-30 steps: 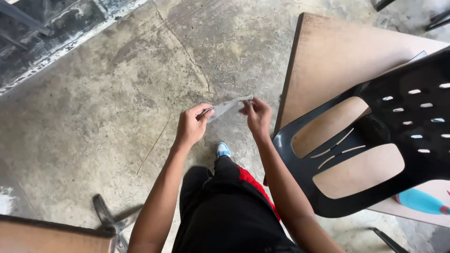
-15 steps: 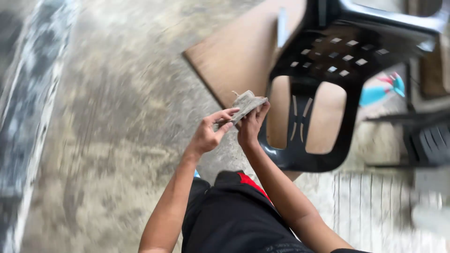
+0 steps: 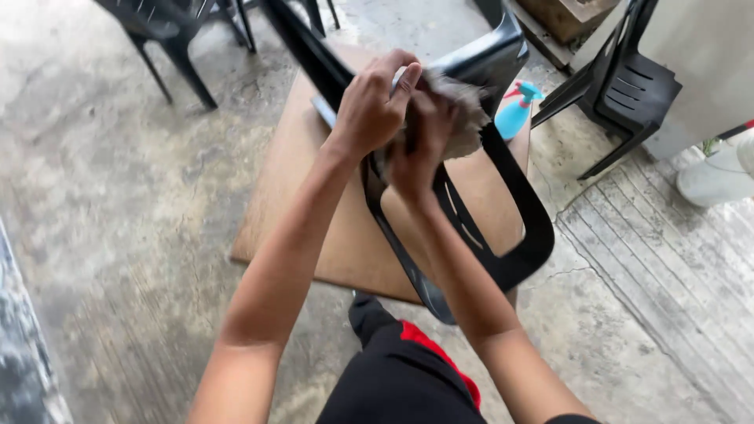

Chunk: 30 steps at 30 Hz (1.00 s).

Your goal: Cleaning plastic chairs and wooden tables using a spray bottle and a cloth.

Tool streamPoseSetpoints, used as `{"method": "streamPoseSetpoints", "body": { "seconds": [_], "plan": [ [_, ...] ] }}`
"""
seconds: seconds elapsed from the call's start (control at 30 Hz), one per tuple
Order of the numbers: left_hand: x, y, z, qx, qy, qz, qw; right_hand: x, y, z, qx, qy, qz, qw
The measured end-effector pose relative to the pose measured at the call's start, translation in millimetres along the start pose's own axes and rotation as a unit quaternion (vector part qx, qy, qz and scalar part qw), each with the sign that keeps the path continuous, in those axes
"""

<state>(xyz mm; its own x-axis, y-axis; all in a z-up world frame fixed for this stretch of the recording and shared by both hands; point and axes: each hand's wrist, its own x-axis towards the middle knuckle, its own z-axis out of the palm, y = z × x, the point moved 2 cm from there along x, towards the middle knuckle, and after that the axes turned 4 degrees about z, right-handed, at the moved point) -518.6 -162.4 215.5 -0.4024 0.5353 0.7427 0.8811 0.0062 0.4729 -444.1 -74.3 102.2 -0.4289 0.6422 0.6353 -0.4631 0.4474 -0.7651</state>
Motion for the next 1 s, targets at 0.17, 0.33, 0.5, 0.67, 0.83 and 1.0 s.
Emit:
{"method": "streamPoseSetpoints", "body": {
  "seconds": [0.17, 0.33, 0.5, 0.67, 0.83, 1.0],
  "plan": [
    [38, -42, 28, -0.016, -0.202, -0.172, 0.964, 21, 84, 34, -0.243, 0.050, -0.128, 0.960],
    [43, -60, 29, 0.075, -0.246, -0.176, 0.950, 67, 91, 18, -0.258, 0.071, -0.205, 0.941],
    [48, -65, 17, 0.089, -0.258, -0.112, 0.955, 157, 94, -30, -0.231, 0.119, -0.092, 0.961],
    [49, -54, 9, 0.104, -0.303, -0.091, 0.943, 129, 116, -2, -0.078, 0.204, -0.019, 0.976],
    [59, -87, 27, 0.084, -0.349, -0.093, 0.929, 11, 153, 70, 0.271, 0.269, 0.123, 0.916],
    [55, -98, 49, 0.109, -0.403, -0.164, 0.894, -58, 176, 102, 0.441, 0.246, 0.303, 0.809]
  ]
}}
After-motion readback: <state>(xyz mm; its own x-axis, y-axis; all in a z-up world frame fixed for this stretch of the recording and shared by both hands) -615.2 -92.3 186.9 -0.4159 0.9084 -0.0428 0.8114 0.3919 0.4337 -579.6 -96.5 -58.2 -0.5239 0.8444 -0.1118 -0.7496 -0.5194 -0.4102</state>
